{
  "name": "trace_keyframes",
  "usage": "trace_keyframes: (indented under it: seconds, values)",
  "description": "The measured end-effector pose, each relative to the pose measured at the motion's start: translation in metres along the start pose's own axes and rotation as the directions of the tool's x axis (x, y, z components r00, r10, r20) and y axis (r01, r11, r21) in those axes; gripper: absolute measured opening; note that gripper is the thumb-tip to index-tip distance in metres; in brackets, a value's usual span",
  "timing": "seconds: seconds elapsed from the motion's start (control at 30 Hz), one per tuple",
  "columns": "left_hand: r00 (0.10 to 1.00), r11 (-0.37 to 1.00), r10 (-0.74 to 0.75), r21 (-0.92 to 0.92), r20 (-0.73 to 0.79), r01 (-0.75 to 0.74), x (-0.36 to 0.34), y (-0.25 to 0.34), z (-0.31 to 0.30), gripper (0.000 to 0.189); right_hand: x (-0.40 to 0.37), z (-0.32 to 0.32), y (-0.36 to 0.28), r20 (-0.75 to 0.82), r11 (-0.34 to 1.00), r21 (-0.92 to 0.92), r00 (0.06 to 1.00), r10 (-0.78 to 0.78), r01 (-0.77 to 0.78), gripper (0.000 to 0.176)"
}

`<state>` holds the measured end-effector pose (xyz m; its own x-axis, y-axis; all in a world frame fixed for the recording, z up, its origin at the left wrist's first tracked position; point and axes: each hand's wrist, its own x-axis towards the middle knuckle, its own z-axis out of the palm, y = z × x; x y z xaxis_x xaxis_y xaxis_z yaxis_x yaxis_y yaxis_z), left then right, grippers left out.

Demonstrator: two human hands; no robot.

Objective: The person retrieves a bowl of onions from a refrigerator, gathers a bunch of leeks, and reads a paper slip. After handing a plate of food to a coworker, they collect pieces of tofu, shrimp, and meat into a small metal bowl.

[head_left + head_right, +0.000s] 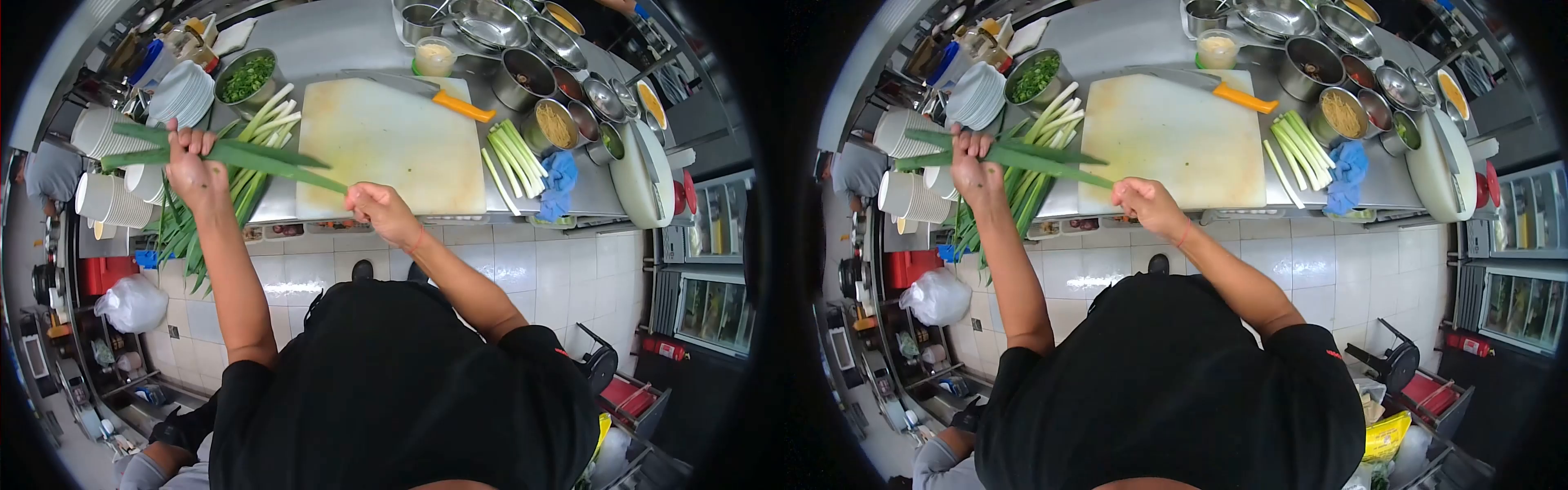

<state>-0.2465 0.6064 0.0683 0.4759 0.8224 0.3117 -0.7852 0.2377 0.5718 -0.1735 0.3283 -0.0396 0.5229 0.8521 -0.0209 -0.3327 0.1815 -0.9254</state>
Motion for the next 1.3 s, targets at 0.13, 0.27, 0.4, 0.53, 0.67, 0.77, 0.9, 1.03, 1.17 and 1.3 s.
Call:
trace_keyframes:
  seconds: [0.13,0.27,0.4,0.53,0.67,0.77,0.9,1.03,1.17,1.3]
  values:
    - [0.989,0.987,0.150,0.069,-0.018,-0.148,0.002,0.046,-0.008,0.017,-0.014,-0.051,0.029,-0.440,0.993,-0.037,0.890,-0.118,0.114,0.023]
    - [0.994,0.963,-0.092,0.260,0.062,0.073,-0.007,0.075,0.032,0.024,-0.014,-0.103,0.015,-0.193,0.400,-0.915,0.813,-0.549,0.052,0.015]
    - [0.962,0.848,-0.269,0.484,0.047,0.214,-0.012,0.075,0.031,0.025,0.002,-0.107,0.013,-0.363,0.160,-0.931,0.859,-0.361,-0.327,0.033]
    - [0.955,0.785,-0.296,0.571,0.009,0.238,-0.014,0.069,0.026,0.027,0.037,-0.065,0.086,0.160,0.247,-0.943,0.954,-0.253,0.223,0.025]
    - [0.955,0.783,-0.298,0.571,-0.006,0.248,-0.017,0.074,0.027,0.027,0.058,-0.050,0.038,0.015,0.394,-0.904,0.933,-0.360,0.166,0.029]
    - [0.952,0.753,-0.307,0.608,-0.015,0.252,-0.024,0.078,0.024,0.027,0.081,-0.069,-0.007,-0.500,0.181,-0.866,0.821,-0.274,-0.467,0.031]
    - [0.929,0.666,-0.370,0.700,0.008,0.259,-0.027,0.075,0.024,0.029,0.085,-0.078,0.067,0.294,0.107,-0.939,0.924,-0.246,0.327,0.041]
    - [0.899,0.572,-0.437,0.761,-0.035,0.308,-0.030,0.071,0.017,0.032,0.055,-0.052,0.001,0.159,0.418,-0.869,0.949,-0.274,0.266,0.023]
    - [0.764,0.453,-0.616,0.708,-0.191,0.542,-0.053,0.039,0.060,0.043,0.052,-0.129,-0.023,-0.228,0.395,-0.915,0.912,-0.342,-0.081,0.024]
    - [0.654,0.135,-0.749,0.991,0.104,-0.002,-0.059,-0.036,0.037,0.048,0.012,-0.144,-0.046,-0.308,0.510,-0.858,0.856,-0.414,-0.062,0.031]
